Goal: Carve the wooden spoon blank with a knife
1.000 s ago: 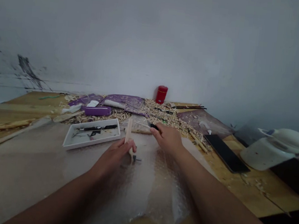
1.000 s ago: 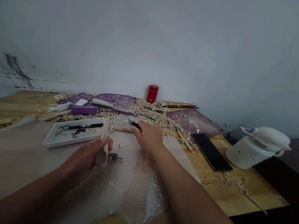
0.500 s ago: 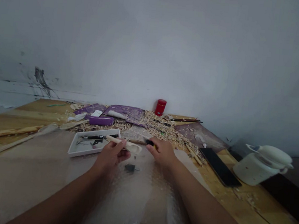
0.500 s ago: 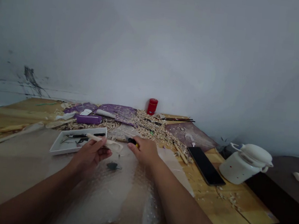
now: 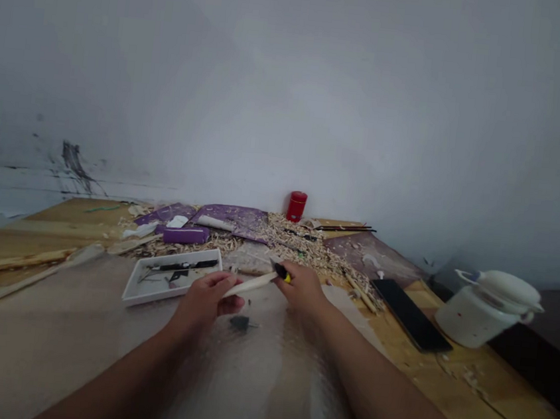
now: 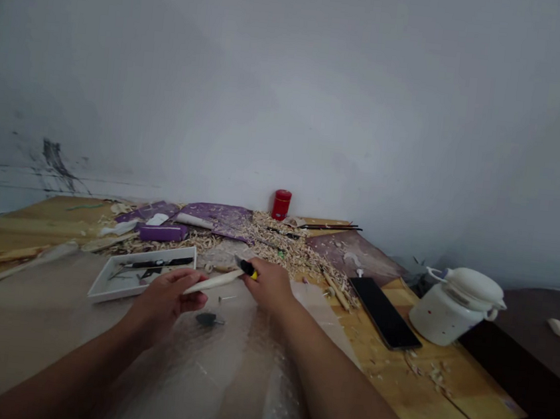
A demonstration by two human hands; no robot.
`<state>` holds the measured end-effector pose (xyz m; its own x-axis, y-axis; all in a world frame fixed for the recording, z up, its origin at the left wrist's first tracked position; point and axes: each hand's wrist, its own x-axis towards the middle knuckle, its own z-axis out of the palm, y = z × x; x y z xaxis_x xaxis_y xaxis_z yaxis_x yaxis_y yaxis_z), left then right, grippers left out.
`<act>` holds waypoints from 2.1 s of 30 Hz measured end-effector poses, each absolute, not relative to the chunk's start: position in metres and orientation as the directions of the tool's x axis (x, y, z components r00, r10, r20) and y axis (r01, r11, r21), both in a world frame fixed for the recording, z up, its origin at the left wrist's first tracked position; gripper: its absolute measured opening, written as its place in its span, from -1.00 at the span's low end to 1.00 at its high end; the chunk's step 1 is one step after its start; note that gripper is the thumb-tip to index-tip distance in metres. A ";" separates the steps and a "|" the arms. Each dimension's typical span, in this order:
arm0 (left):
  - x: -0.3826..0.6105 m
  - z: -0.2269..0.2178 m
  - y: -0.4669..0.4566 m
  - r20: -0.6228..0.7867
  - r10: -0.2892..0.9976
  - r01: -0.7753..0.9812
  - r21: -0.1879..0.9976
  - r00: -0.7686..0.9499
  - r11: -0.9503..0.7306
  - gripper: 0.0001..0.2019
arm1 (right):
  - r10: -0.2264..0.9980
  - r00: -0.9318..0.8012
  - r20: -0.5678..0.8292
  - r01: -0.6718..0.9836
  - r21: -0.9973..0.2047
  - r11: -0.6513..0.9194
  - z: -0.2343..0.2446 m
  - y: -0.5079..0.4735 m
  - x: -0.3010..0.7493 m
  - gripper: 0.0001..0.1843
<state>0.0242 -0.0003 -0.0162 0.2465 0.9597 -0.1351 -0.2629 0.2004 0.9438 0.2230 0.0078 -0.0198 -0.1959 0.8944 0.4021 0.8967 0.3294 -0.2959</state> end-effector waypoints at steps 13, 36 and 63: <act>0.027 -0.011 -0.018 -0.252 0.702 0.074 0.959 0.666 0.274 -0.68 | 0.840 -0.265 0.474 0.822 -0.344 0.453 -0.023 0.007 0.222 -0.69; 0.034 -0.023 -0.014 -0.170 0.845 0.188 0.979 0.507 0.084 -0.86 | 0.891 -0.368 0.267 0.894 -0.161 0.418 -0.009 -0.010 0.205 -0.52; 0.037 -0.024 -0.018 -0.127 0.945 0.364 0.931 0.302 0.009 -0.95 | 0.906 -0.309 0.289 0.951 0.073 0.301 -0.007 -0.025 0.187 -0.51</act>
<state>0.0368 -0.0185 -0.0238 0.3024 0.9447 -0.1271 0.3638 0.0088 0.9314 0.1868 -0.0253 -0.0073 -0.3093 0.9058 0.2895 0.9507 0.3012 0.0734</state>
